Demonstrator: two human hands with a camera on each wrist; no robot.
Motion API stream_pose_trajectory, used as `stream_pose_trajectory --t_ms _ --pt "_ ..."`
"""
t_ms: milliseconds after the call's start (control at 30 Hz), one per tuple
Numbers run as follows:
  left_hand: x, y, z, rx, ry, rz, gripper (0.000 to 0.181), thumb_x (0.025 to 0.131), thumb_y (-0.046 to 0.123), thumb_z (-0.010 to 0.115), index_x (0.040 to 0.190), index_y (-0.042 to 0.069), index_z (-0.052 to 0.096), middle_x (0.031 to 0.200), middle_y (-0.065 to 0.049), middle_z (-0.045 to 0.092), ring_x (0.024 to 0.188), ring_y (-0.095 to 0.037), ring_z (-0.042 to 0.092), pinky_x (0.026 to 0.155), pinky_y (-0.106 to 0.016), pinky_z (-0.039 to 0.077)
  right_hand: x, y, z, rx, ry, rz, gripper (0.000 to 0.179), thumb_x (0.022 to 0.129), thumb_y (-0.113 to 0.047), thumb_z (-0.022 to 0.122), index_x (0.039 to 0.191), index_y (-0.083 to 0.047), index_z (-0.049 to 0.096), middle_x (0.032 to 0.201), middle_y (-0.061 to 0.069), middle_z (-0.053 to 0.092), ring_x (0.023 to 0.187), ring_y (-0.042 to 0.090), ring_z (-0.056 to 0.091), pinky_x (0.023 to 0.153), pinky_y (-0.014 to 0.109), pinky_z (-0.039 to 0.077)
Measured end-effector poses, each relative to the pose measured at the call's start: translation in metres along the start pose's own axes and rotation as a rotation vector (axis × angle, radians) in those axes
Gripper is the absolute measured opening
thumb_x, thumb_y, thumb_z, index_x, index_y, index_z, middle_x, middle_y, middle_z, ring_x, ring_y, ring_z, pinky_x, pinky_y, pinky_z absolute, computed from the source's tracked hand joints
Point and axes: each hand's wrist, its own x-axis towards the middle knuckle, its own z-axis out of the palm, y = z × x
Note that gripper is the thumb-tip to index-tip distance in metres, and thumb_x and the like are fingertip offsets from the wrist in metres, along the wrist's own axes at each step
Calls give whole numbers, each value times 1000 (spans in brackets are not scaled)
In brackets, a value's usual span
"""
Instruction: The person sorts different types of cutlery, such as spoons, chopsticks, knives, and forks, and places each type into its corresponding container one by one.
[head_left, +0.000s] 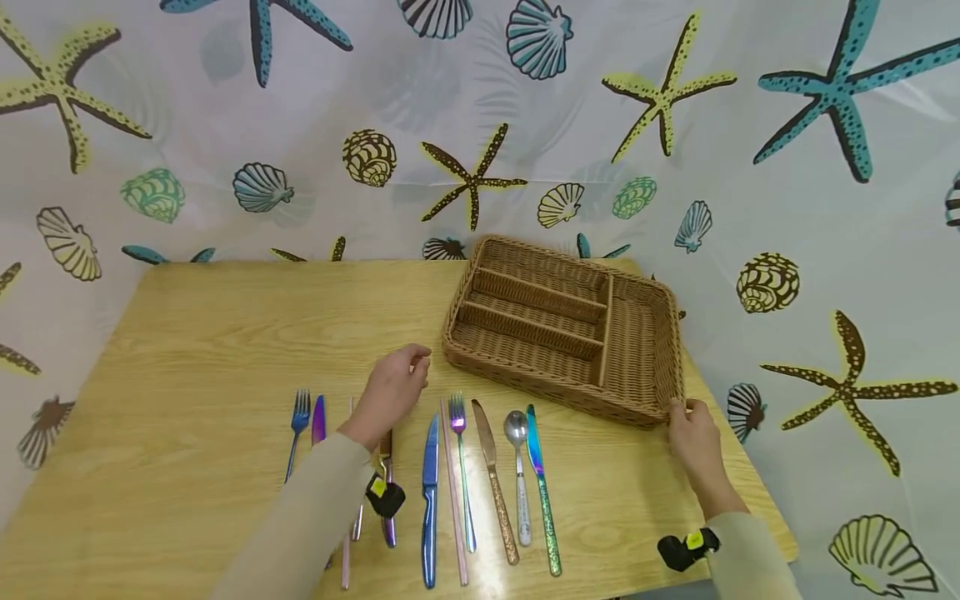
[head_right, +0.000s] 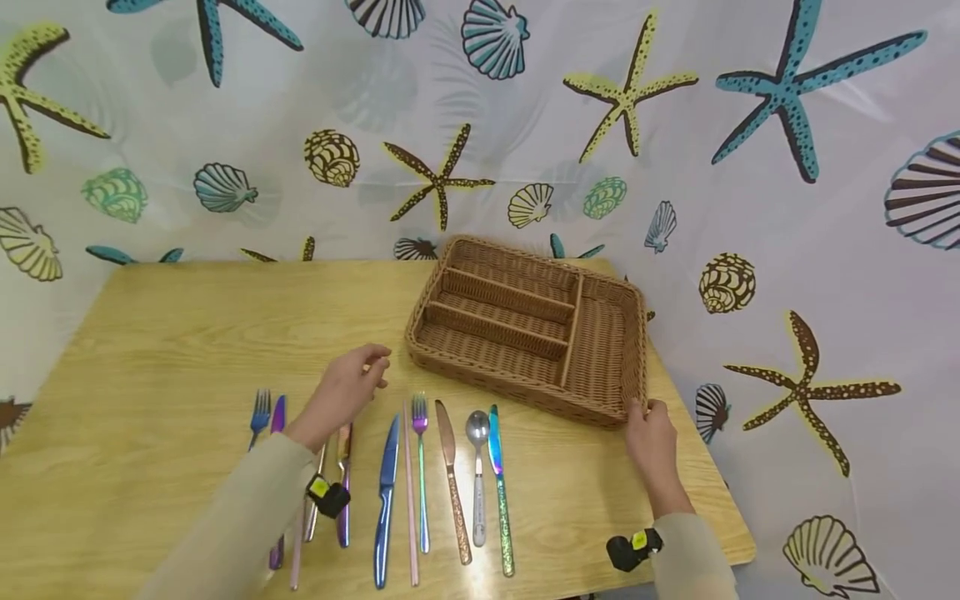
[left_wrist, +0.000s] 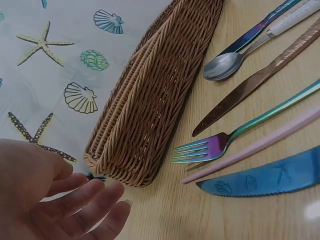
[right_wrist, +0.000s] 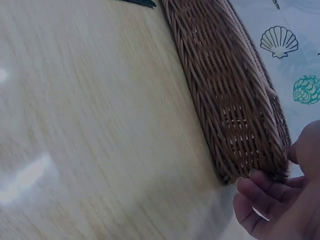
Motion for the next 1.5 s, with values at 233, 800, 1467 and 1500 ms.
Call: stream_pose_trajectory --t_ms 233,800,1467,1500 --pt "37 14 19 168 56 2 42 107 23 43 144 2 47 106 -18 69 86 -28 66 73 -41 55 6 13 16 63 81 18 51 108 -38 20 125 6 41 70 10 59 56 21 58 53 33 47" --pt "62 23 24 218 75 -135 28 103 28 55 96 5 69 70 -6 70 51 -11 64 41 -26 41 11 4 16 47 113 7 50 108 -34 19 123 6 45 65 10 63 52 20 62 51 30 50" --pt "41 2 -25 231 -123 -174 20 105 23 51 105 5 56 73 -6 72 75 -28 72 55 -30 42 20 -24 39 147 8 -10 48 109 -32 22 129 6 44 62 2 59 53 14 62 54 29 54" --pt "39 -1 -27 220 -127 -165 19 105 22 50 106 4 55 74 -6 72 76 -28 73 56 -30 43 20 -25 42 152 1 -11 48 109 -31 22 129 7 44 62 4 60 53 14 62 53 30 54"
